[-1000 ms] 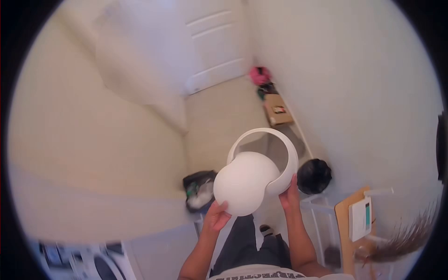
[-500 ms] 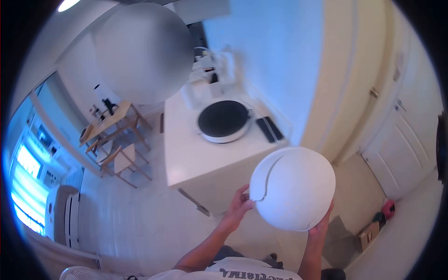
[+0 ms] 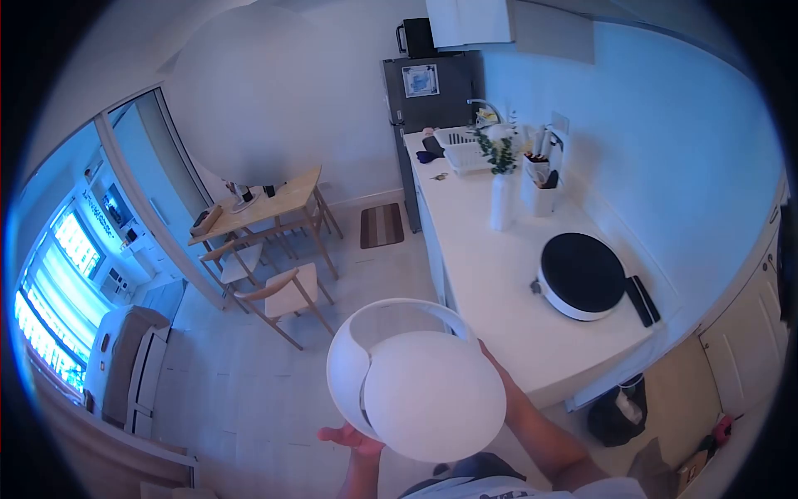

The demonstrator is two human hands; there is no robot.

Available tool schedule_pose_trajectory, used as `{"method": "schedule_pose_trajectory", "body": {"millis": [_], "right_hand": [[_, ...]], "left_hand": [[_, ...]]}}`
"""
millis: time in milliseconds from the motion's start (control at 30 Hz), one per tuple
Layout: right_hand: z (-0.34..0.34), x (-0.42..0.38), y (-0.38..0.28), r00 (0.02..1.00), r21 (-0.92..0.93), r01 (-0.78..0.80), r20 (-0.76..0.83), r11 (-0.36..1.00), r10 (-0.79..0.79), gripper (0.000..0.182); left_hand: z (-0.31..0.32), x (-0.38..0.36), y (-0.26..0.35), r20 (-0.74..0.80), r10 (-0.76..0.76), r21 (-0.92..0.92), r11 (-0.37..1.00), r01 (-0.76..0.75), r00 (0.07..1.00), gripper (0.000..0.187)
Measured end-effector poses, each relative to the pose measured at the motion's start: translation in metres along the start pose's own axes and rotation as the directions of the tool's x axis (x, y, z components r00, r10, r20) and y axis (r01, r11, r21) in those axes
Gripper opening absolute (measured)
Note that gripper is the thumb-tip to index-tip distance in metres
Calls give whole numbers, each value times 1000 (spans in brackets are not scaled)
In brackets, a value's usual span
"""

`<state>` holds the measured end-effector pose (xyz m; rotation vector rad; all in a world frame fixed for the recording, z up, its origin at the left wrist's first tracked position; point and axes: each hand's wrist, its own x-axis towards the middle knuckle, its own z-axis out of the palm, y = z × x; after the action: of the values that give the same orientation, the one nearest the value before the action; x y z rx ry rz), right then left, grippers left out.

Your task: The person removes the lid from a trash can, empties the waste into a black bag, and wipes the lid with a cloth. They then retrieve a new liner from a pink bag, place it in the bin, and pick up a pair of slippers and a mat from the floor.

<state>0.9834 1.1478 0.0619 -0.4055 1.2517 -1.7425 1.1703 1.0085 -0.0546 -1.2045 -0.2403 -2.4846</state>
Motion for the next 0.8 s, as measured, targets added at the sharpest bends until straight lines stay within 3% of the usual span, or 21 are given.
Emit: {"method": "schedule_pose_trajectory", "body": {"millis": [33, 100, 133, 200, 300, 333, 367, 433, 467, 500, 533, 567, 600, 633, 700, 733, 800], "right_hand": [[6, 23, 6, 1000, 3, 2, -5, 1000, -2, 53], [10, 73, 14, 892, -131, 341, 358, 931, -277, 54], [18, 96, 13, 888, -127, 349, 360, 928, -285, 54], [42, 146, 5, 940, 31, 59, 336, 998, -66, 56], [65, 244, 7, 920, -119, 152, 379, 981, -96, 53], [71, 289, 15, 951, -128, 158, 288, 979, -116, 49], [85, 320, 15, 946, -133, 141, 309, 981, -94, 49], [118, 390, -8, 976, 66, -218, 31, 974, 216, 42], [133, 414, -15, 978, 103, -206, 47, 973, 202, 39], [146, 436, -17, 973, 104, -227, 63, 968, 222, 39], [157, 458, -20, 980, 87, -172, 117, 981, 161, 39], [164, 483, -27, 982, 67, -102, 169, 992, 90, 39], [165, 525, -23, 945, 170, -251, 256, 953, 203, 38], [162, 556, -17, 942, 156, -250, 267, 956, 203, 38], [179, 600, -22, 978, -12, -31, 206, 999, 33, 35], [181, 625, -23, 975, -21, -28, 218, 999, 32, 35], [175, 675, -22, 985, 179, -144, 123, 973, 123, 34]], "left_hand": [[-5, 5, 20, -1, -5, -4, 1000, 5, 1000, 122], [-19, 10, 62, -106, -7, 160, 987, 24, 994, 120], [-29, 9, 82, -218, 0, 283, 957, 63, 976, 115], [-57, 25, 129, -196, -2, 240, 969, 50, 981, 114], [-110, 55, 205, -126, 24, 109, 994, -10, 992, 113], [-128, 64, 226, -103, 46, 64, 997, -40, 994, 113], [-140, 72, 243, -92, 76, 20, 997, -74, 993, 112], [-162, 116, 282, -3, 82, 72, 994, -81, 997, 106], [-168, 126, 302, -412, 220, 450, 893, -13, 884, 105], [-172, 131, 323, -660, 466, 687, 692, 222, 589, 104], [-180, 137, 346, -660, 481, 693, 685, 222, 577, 104], [-197, 145, 372, -628, 305, 551, 824, 133, 716, 94], [-216, 157, 396, -522, 138, 370, 926, 78, 842, 84], [-233, 168, 418, -356, -4, 168, 984, 68, 935, 74], [-257, 203, 447, -372, 32, 204, 978, 48, 928, 75], [-271, 220, 463, -398, 56, 229, 973, 40, 916, 78], [-313, 241, 504, -454, 51, 310, 945, 104, 890, 78]]}}
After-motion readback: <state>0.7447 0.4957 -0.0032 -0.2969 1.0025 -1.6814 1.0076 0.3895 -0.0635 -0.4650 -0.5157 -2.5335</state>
